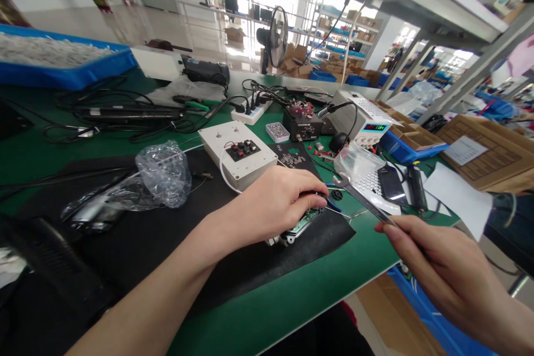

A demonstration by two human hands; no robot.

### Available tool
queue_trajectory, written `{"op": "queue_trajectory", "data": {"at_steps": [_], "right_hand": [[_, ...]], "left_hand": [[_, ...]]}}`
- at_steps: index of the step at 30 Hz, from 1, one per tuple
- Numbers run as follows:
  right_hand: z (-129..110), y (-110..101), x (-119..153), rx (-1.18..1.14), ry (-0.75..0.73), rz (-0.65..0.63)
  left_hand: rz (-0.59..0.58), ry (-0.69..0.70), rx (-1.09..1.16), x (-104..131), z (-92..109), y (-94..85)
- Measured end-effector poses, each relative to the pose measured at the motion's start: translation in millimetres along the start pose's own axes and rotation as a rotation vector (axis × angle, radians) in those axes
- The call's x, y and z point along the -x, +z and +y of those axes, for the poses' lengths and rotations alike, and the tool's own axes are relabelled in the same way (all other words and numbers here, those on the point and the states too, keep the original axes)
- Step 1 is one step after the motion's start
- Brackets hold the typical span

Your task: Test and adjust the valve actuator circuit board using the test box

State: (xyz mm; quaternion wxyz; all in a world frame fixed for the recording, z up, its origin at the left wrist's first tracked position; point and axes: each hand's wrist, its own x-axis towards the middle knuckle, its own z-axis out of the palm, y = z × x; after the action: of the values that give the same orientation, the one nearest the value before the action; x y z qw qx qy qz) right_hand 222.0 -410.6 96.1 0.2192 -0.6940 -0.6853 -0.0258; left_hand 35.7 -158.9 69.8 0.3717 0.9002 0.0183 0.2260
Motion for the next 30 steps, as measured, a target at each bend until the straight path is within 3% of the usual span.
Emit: {"op": "queue_trajectory", "data": {"at_steps": [11,15,18,21,23,27,30], "right_hand": [[-8.9,14.2,2.4,0.028,-0.062,0.006],[-13.1,10.9,6.6,-0.085,0.096,-0.006],[-12.3,16.1,4.9,-0.368,0.306,-0.001],[-6.1,26.8,-12.4,-0.723,0.441,0.081],[-2.5,32.2,-32.2,-0.796,0.484,0.057],[-6.6,33.8,-70.7,-0.44,0.378,-0.05],[-15.1,36.0,-84.0,-0.081,0.196,-0.032]], "left_hand": [[-0.012,0.006,-0.088,4.3,4.6,-12.1],[0.022,0.041,-0.156,6.0,12.2,-14.1],[0.051,0.045,-0.186,7.1,14.5,-17.4],[0.157,0.028,-0.237,7.2,11.6,-20.2],[0.232,-0.016,-0.3,6.6,8.3,-20.7],[0.299,-0.079,-0.352,4.0,2.8,-19.5],[0.371,0.053,-0.366,6.0,-0.7,-20.5]]}}
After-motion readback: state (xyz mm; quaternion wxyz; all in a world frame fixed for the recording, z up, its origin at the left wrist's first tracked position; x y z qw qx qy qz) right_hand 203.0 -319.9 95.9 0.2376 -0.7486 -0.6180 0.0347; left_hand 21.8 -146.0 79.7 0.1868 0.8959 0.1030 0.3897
